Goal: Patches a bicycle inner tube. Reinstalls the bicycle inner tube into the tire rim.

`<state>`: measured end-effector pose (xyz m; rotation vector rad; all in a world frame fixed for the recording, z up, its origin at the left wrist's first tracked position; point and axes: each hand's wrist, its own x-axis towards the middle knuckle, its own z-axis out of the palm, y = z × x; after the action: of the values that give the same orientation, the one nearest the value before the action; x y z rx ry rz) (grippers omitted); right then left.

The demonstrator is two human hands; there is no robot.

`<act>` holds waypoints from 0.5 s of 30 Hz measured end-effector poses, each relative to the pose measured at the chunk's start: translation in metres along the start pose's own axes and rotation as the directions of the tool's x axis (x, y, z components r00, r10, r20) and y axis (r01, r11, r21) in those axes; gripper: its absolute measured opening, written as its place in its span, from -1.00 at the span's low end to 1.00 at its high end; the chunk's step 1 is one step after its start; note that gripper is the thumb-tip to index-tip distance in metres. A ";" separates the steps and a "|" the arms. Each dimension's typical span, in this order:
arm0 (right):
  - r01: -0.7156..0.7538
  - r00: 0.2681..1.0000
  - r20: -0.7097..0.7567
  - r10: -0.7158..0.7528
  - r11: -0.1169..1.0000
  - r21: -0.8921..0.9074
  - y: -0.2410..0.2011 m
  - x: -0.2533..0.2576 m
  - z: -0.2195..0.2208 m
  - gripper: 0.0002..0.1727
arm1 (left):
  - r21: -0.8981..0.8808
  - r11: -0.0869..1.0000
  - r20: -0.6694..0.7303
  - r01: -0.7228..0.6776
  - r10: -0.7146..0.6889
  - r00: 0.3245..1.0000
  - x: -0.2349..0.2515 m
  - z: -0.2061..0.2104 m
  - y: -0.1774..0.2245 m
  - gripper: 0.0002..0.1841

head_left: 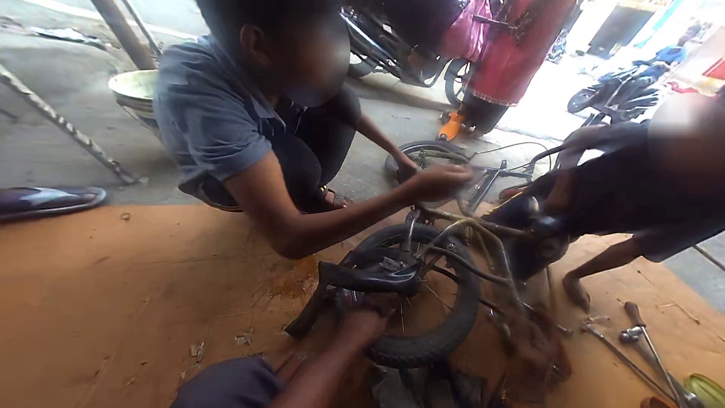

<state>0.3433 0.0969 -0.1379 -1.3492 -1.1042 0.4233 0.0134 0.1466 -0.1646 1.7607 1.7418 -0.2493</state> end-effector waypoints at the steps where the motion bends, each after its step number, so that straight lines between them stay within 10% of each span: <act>1: 0.001 1.000 -0.007 -0.001 1.000 -0.008 -0.001 0.001 0.001 -0.66 | 0.019 1.000 -0.004 0.002 -0.002 1.000 -0.002 -0.001 0.003 -0.14; 6: 0.000 0.978 -0.204 -0.033 0.987 -0.159 -0.004 0.002 0.002 -0.69 | -0.021 0.998 0.087 -0.066 0.068 0.994 -0.019 -0.002 0.032 -0.11; 9: -0.041 0.964 -0.263 -0.036 0.958 -0.283 -0.006 -0.021 0.009 -0.16 | -0.125 0.972 0.126 -0.196 0.212 0.969 -0.034 -0.004 0.046 -0.23; 15: -0.486 0.873 0.031 0.486 0.874 -0.018 -0.025 -0.125 0.058 0.07 | -0.322 0.892 -0.335 -0.319 0.208 0.919 -0.038 0.007 0.038 -0.51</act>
<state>0.2288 0.0241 -0.1717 -1.6342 -0.7816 0.8126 0.0479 0.1146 -0.1371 1.7841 1.5817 0.4571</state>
